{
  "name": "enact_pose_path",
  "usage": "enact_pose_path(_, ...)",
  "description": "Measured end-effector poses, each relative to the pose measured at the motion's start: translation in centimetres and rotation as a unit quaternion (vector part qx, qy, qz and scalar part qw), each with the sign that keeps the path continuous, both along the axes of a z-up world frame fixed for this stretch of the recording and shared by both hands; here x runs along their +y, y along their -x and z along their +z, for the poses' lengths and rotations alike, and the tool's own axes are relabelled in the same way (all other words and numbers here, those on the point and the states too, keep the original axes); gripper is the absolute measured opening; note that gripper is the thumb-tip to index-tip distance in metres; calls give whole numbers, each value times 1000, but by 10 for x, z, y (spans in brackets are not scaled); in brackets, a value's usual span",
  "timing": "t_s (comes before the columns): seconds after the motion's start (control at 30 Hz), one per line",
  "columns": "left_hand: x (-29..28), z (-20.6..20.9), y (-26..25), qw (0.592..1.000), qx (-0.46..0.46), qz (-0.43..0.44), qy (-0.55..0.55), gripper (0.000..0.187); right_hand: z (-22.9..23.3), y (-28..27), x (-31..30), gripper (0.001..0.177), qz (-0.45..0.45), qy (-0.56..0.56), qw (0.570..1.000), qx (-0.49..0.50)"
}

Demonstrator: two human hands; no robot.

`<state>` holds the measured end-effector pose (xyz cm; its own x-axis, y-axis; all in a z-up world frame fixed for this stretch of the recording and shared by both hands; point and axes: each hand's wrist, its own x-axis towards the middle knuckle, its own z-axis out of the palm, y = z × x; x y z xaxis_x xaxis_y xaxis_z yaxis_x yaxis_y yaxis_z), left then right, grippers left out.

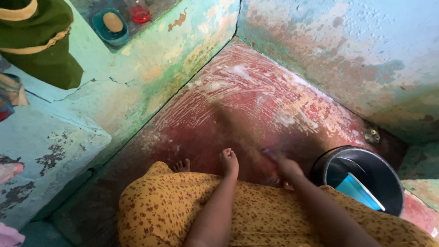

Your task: The person scrubs a red-painted floor with a traditional broom, repeatedly dipping it into a bucket of water. They pour liquid from a bottle onto the floor and continue scrubbing.

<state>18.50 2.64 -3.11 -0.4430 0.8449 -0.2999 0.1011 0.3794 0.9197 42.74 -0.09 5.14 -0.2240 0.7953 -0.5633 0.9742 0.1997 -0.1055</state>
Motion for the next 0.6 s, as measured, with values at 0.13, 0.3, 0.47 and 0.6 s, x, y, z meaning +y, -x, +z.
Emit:
enact_pose_path(0.13,-2,-3,9,999,41,2,-1,19,-5,33,4,49,80,-5,996,35)
enact_pose_path(0.3,-3,-12,29,1000,21,21,9,21,-1,4,44,68,-140,-116,979,87)
enact_pose_path(0.47,-2,-19,56,998,10,57,3,25,-20,34,69,50,-294,-47,949,103)
enact_pose_path(0.6,-2,-23,67,997,24,39,67,26,-34,67,61,52,-64,-12,992,103)
